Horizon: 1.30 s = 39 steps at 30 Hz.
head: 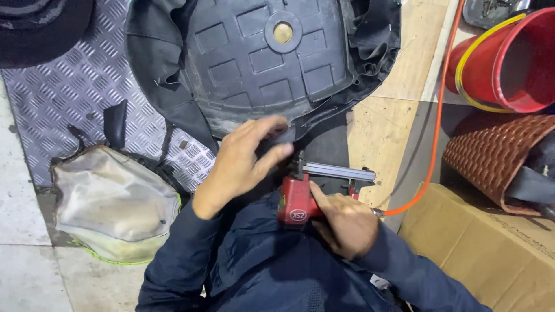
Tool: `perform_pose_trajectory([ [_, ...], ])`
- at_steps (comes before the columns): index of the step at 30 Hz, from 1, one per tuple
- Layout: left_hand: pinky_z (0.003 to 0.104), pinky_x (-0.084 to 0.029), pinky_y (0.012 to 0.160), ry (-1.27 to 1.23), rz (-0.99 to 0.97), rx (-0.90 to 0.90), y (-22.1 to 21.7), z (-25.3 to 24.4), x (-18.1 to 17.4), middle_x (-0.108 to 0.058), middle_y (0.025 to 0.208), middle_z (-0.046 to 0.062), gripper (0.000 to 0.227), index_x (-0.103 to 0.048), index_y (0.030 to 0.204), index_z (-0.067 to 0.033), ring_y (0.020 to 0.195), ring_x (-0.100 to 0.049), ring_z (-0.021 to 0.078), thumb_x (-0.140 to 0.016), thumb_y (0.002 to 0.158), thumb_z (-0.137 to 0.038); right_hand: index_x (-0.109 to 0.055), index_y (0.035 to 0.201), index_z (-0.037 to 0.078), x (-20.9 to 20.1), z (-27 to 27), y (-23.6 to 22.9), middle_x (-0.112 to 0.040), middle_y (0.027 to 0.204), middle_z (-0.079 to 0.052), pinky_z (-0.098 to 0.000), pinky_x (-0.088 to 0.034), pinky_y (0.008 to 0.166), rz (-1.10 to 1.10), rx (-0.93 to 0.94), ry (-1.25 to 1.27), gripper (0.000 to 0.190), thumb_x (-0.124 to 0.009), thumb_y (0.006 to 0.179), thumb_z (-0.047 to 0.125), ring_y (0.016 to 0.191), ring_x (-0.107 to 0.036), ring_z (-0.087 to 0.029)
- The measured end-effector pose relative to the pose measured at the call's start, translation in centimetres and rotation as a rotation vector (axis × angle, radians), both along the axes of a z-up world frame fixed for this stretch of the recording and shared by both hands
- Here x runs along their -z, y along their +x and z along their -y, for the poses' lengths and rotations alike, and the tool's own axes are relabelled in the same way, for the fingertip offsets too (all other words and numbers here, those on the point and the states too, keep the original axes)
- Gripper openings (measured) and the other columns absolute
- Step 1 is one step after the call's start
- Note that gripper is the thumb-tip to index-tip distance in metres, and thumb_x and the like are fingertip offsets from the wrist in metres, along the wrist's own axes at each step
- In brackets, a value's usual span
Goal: Stapling a new vinyl cover onto a motorcycle seat base using a staple gun.
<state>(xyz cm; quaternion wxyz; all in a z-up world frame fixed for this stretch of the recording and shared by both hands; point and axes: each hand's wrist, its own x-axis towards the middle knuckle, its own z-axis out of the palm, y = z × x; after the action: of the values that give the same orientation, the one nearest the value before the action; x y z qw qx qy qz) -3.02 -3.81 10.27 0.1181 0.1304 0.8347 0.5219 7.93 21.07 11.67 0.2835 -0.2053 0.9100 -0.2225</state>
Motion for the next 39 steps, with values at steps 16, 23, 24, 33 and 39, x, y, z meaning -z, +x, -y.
perform_pose_trajectory([
  [16,0.051,-0.053,0.097,-0.031,-0.042,0.018,-0.5,3.1,-0.6,-0.067,0.115,0.014,0.026,-0.068,0.109,-0.0049,0.111,-0.068,0.0412,-0.077,0.085,-0.002,-0.064,0.136,0.003,1.9,6.3,-13.0,-0.069,0.121,-0.015,-0.0428,-0.053,0.099,-0.505,-0.077,-0.384,0.044,-0.069,0.098,0.024,0.117,-0.066,-0.034],
  [23,0.045,-0.056,0.087,-0.106,-0.465,-0.167,1.1,4.5,2.3,-0.075,0.097,0.006,0.007,-0.078,0.097,-0.0096,0.088,-0.072,0.0286,-0.077,0.09,-0.011,-0.071,0.123,0.012,2.9,6.2,-14.2,-0.06,0.102,-0.008,-0.0435,-0.05,0.086,-0.398,-0.064,-0.465,0.038,-0.068,0.097,0.039,0.098,-0.059,-0.032],
  [24,0.043,-0.06,0.079,-0.085,-0.541,-0.186,1.1,4.3,2.5,-0.076,0.096,0.007,0.007,-0.079,0.097,-0.0082,0.081,-0.073,0.0278,-0.074,0.092,-0.009,-0.074,0.115,0.015,3.4,6.4,-14.4,-0.056,0.096,-0.005,-0.042,-0.047,0.085,-0.398,-0.053,-0.508,0.033,-0.068,0.096,0.042,0.093,-0.056,-0.029],
  [33,0.033,-0.052,0.052,-0.006,-0.398,-0.33,-0.3,1.6,2.6,-0.064,0.063,0.004,0.007,-0.076,0.087,-0.0075,0.053,-0.06,0.0232,-0.073,0.093,-0.008,-0.067,0.08,0.012,2.9,7.8,-14.7,-0.062,0.071,-0.004,-0.042,-0.05,0.082,-0.274,0.209,-0.677,0.017,-0.075,0.094,0.019,0.073,-0.065,-0.032],
  [39,0.04,-0.054,0.058,-0.061,-0.251,-0.381,0.3,0.6,2.4,-0.067,0.068,0.011,0.005,-0.072,0.087,-0.0024,0.064,-0.067,0.0326,-0.074,0.091,-0.004,-0.067,0.076,0.008,3.2,8.1,-14.4,-0.064,0.066,-0.006,-0.0432,-0.053,0.076,-0.206,0.22,-0.436,0.016,-0.082,0.08,0.008,0.069,-0.068,-0.033],
])
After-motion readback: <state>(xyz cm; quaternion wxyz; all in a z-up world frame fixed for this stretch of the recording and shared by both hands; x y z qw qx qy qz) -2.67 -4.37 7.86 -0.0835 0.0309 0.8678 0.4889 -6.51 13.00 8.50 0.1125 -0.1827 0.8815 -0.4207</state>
